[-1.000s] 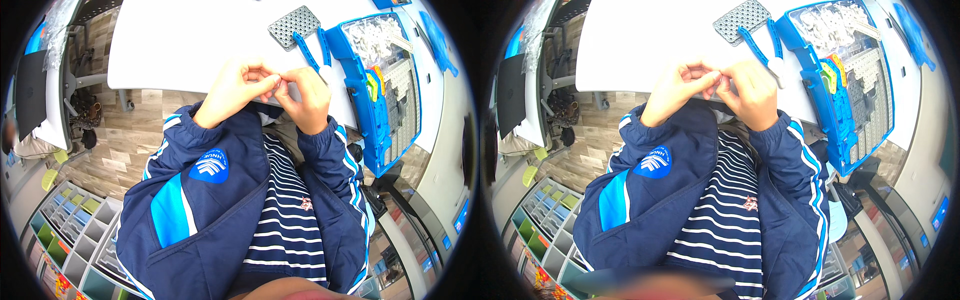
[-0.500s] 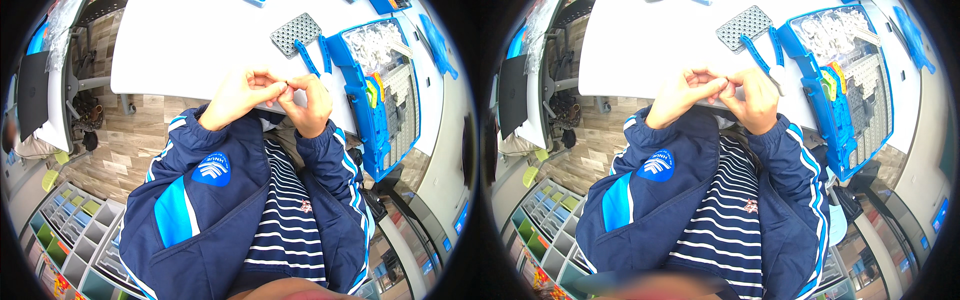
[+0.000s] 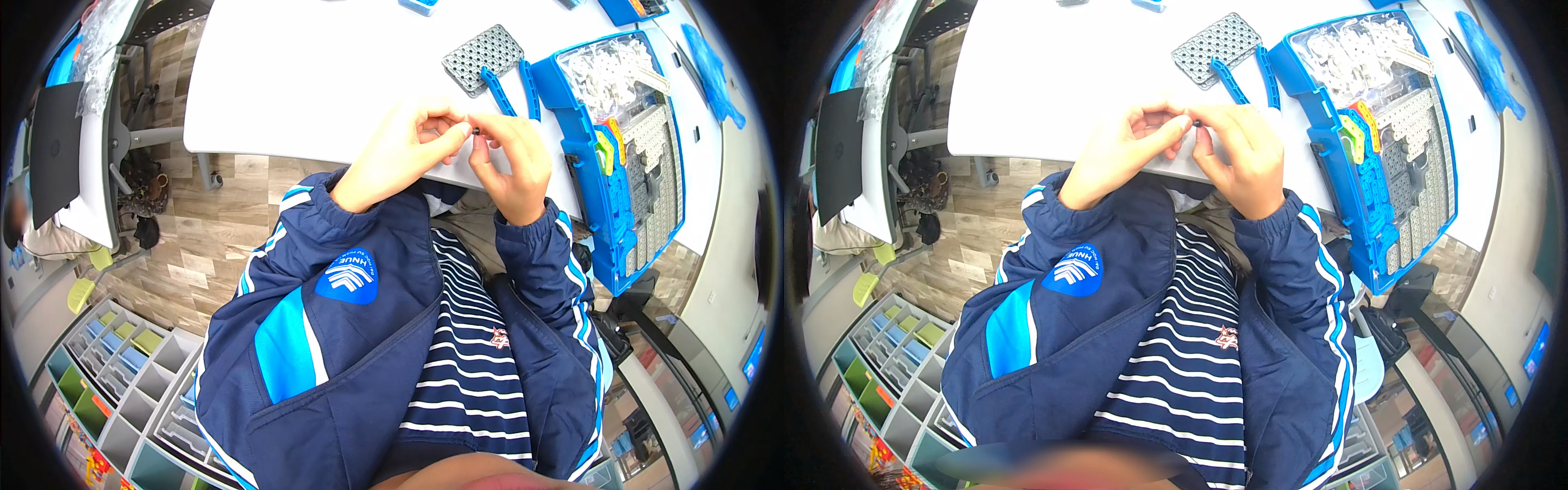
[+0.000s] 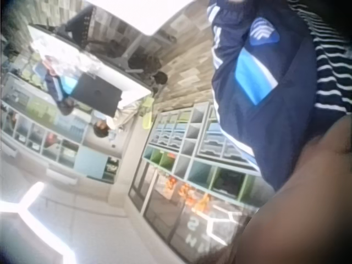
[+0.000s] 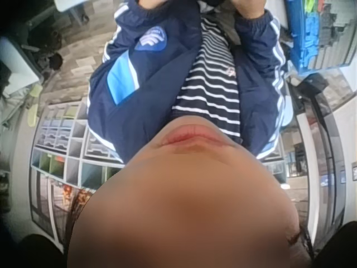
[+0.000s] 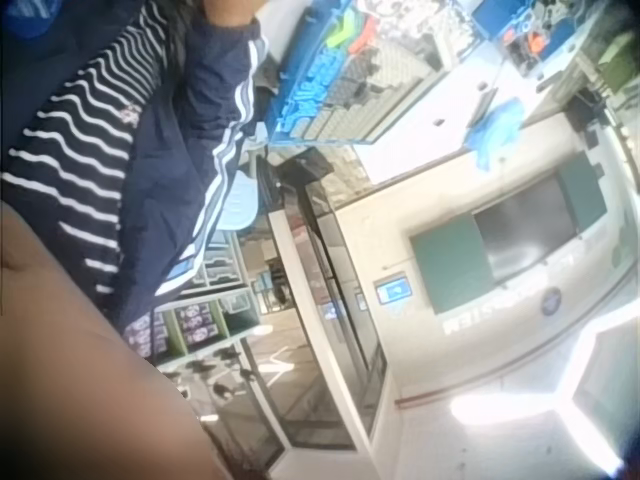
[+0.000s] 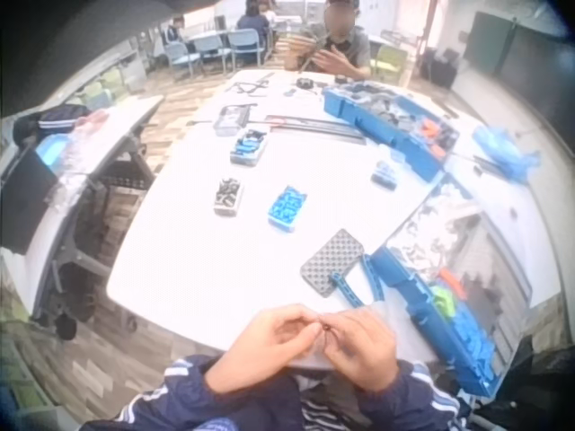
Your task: The person assembles small mechanical components from a blue kit, including screws, nuts, and plastic parts. They connect a wheel to a blue plastic bracket and place the assembled unit on the table.
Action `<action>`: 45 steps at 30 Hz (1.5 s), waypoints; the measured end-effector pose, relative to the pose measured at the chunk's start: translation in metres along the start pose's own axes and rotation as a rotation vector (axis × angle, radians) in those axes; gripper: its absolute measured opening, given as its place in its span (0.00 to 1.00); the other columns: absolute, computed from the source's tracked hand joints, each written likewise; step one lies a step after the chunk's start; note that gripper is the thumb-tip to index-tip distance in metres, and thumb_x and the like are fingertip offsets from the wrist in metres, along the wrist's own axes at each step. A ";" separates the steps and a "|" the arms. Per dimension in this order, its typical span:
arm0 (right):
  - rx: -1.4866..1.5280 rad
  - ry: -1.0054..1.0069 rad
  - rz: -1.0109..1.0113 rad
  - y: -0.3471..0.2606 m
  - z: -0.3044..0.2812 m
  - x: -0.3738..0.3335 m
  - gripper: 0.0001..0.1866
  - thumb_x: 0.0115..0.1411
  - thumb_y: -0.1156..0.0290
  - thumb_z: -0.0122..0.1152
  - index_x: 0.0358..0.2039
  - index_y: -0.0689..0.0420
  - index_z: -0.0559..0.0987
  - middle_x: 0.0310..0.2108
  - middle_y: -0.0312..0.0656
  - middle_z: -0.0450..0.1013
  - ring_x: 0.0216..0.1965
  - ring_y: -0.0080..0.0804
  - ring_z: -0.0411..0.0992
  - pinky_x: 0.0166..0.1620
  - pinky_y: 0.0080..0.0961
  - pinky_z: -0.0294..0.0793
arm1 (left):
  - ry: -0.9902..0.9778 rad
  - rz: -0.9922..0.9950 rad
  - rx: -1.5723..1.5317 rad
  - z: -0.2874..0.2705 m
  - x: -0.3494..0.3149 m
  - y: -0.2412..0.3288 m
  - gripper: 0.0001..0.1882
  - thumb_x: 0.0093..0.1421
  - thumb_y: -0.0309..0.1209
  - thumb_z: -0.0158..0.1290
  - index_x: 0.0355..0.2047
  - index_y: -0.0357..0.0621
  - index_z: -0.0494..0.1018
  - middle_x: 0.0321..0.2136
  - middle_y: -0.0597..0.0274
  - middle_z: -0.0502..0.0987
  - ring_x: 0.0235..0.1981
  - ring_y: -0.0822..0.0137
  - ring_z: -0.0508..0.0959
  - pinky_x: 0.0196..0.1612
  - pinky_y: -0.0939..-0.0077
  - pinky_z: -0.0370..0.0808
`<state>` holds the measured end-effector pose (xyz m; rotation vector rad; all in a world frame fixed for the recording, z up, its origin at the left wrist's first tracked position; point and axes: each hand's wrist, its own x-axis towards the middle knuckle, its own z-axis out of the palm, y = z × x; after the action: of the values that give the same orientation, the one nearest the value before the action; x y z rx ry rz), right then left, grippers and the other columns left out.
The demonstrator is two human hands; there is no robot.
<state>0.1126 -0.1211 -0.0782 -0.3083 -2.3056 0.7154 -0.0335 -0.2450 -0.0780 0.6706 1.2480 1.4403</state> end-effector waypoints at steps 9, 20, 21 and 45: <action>0.004 -0.176 -0.119 -0.002 -0.011 0.004 0.12 0.52 0.85 0.65 0.39 0.63 0.79 0.32 0.45 0.76 0.31 0.40 0.76 0.35 0.32 0.75 | 0.019 0.383 0.534 -0.003 -0.007 0.003 0.09 0.71 0.33 0.53 0.39 0.40 0.77 0.27 0.67 0.75 0.26 0.76 0.74 0.31 0.78 0.71; 0.244 -0.237 0.072 -0.017 0.000 -0.002 0.02 0.58 0.78 0.57 0.30 0.62 0.73 0.24 0.45 0.68 0.23 0.43 0.70 0.30 0.36 0.73 | -0.388 -0.257 -0.479 -0.009 -0.021 0.000 0.17 0.76 0.44 0.46 0.37 0.44 0.72 0.26 0.71 0.67 0.26 0.76 0.68 0.29 0.80 0.65; 0.266 -0.235 0.124 -0.020 0.001 -0.002 0.03 0.59 0.78 0.57 0.29 0.61 0.73 0.23 0.45 0.68 0.22 0.43 0.70 0.29 0.36 0.72 | -0.368 -0.253 -0.507 -0.008 -0.023 0.000 0.17 0.76 0.44 0.46 0.37 0.44 0.72 0.26 0.71 0.67 0.26 0.76 0.68 0.29 0.79 0.65; -0.132 -0.009 -0.200 0.002 0.042 0.184 0.06 0.58 0.70 0.70 0.37 0.55 0.87 0.35 0.37 0.80 0.40 0.33 0.74 0.45 0.28 0.71 | 0.844 0.554 0.683 -0.094 0.008 0.039 0.06 0.59 0.26 0.65 0.36 0.39 0.83 0.29 0.67 0.78 0.26 0.78 0.72 0.30 0.81 0.69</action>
<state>-0.0507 -0.0629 -0.0035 -0.1317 -2.3559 0.4669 -0.1336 -0.2645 -0.0714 0.9471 2.4176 1.8346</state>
